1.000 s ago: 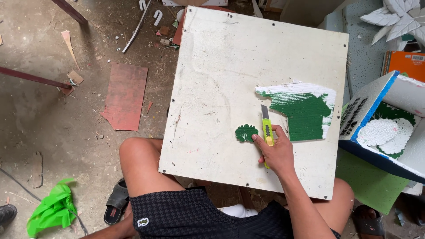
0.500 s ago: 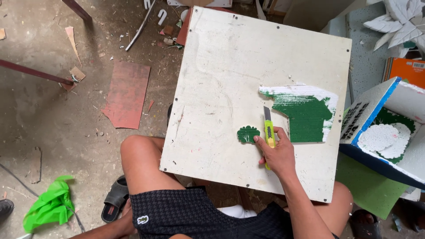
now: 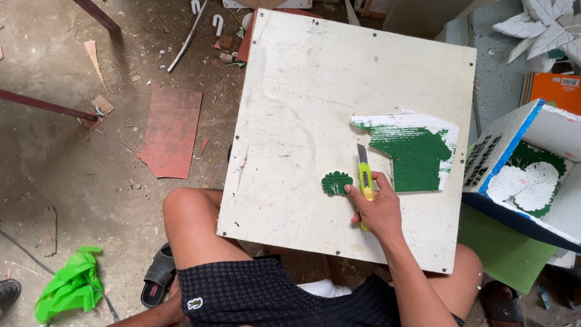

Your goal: Carving and detailing a small green foam piece using a utility knife

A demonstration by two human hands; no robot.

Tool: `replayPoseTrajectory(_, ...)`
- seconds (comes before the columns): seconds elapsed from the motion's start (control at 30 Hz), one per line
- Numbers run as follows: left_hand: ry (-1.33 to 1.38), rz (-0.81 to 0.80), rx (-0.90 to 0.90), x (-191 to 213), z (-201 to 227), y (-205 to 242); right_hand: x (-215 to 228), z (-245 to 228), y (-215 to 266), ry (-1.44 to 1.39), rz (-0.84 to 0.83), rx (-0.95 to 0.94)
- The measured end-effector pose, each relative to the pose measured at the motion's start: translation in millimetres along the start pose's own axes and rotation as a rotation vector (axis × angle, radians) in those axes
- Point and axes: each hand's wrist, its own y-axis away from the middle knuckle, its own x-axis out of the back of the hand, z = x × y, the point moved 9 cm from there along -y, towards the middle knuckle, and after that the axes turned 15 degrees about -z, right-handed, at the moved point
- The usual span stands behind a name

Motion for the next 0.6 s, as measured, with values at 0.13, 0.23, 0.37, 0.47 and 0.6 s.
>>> replayPoseTrajectory(0.13,-0.034,0.03,-0.045,23.8,-7.5,4.3,-0.7,1.8,-2.2,0.006,-0.011,-0.003)
replayPoseTrajectory(0.23,-0.069,0.041,-0.102,27.3,-24.0,12.9,1.1,-1.5,0.4,0.004,-0.003,-0.015)
replayPoseTrajectory(0.37,-0.072,0.042,-0.158,24.7,-117.0,68.7,6.7,34.8,-5.7,-0.135,0.099,-0.178)
replayPoseTrajectory(0.47,-0.617,0.257,0.193,77.7,-214.2,114.4,11.1,27.9,-10.1,-0.087,0.025,-0.003)
replayPoseTrajectory(0.6,-0.897,-0.056,0.43,73.0,-247.5,118.7,47.9,24.9,1.8,0.058,0.201,0.08)
